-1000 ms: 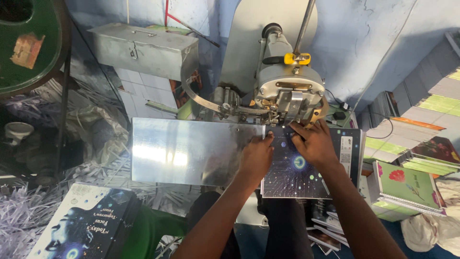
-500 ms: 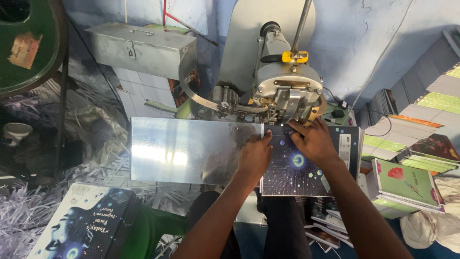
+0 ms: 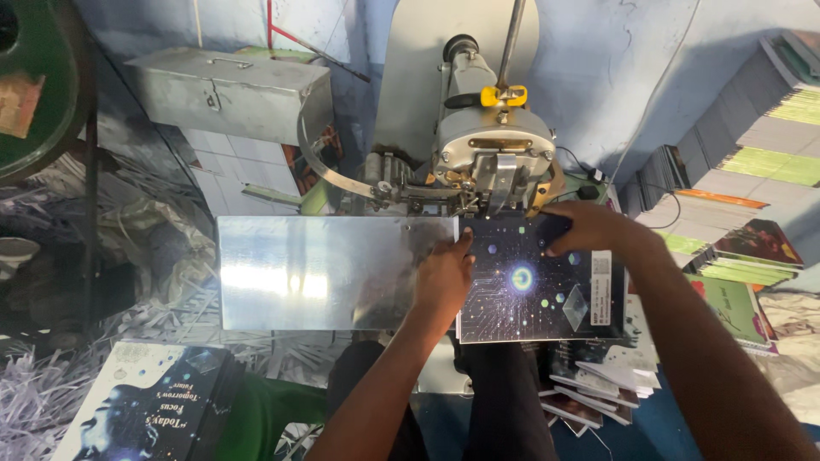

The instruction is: The person repeatedly places a book cover onto a binding machine, aligns it, and operates the machine to attach the cover. They then remove the finished book and place it on a growing stack to the right. The process is repeated for multiple identical books.

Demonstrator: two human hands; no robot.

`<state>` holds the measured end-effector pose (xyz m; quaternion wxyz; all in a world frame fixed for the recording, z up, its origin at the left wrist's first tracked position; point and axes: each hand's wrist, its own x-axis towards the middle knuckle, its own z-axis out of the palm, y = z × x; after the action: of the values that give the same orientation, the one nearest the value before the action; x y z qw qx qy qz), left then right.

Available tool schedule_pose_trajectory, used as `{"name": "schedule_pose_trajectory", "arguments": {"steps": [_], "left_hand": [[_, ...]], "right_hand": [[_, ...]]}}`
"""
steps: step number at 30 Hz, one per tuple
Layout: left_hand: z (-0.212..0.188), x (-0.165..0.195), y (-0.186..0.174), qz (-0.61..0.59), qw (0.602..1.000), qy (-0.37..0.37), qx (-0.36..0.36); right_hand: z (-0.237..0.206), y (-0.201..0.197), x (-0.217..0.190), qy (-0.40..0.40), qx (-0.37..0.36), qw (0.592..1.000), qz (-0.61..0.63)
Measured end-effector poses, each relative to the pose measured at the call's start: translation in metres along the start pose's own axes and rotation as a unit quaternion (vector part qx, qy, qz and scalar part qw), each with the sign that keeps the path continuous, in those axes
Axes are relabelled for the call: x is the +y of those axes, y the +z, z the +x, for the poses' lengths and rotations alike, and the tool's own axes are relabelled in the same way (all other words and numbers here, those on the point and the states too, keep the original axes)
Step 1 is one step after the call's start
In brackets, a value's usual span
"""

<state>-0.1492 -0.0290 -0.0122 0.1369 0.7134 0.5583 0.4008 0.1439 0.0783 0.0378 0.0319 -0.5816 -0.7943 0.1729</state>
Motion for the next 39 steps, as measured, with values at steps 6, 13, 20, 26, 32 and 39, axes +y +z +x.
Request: {"name": "schedule_pose_trajectory", "arguments": {"steps": [6, 13, 20, 26, 32, 39], "left_hand": [[-0.002, 0.006, -0.002, 0.061, 0.997, -0.013, -0.051], [-0.005, 0.011, -0.001, 0.097, 0.993, 0.063, -0.039], [-0.011, 0.023, 0.017, 0.001, 0.991, 0.015, -0.132], [-0.008, 0.036, 0.054, -0.144, 0.974, 0.030, -0.173], [0.002, 0.049, 0.084, -0.281, 0.938, 0.037, -0.202], [0.003, 0.090, 0.093, -0.377, 0.889, 0.008, -0.258]], "right_hand": [[-0.015, -0.006, 0.025, 0.011, 0.020, 1.000, -0.003], [-0.043, -0.015, 0.026, 0.009, 0.106, 0.991, -0.086], [-0.077, -0.040, 0.007, 0.055, 0.119, 0.978, -0.161], [-0.110, -0.055, 0.003, 0.037, 0.200, 0.964, -0.171], [-0.150, -0.065, -0.002, 0.109, 0.198, 0.947, -0.228], [-0.205, -0.078, -0.008, 0.153, 0.237, 0.924, -0.257]]}}
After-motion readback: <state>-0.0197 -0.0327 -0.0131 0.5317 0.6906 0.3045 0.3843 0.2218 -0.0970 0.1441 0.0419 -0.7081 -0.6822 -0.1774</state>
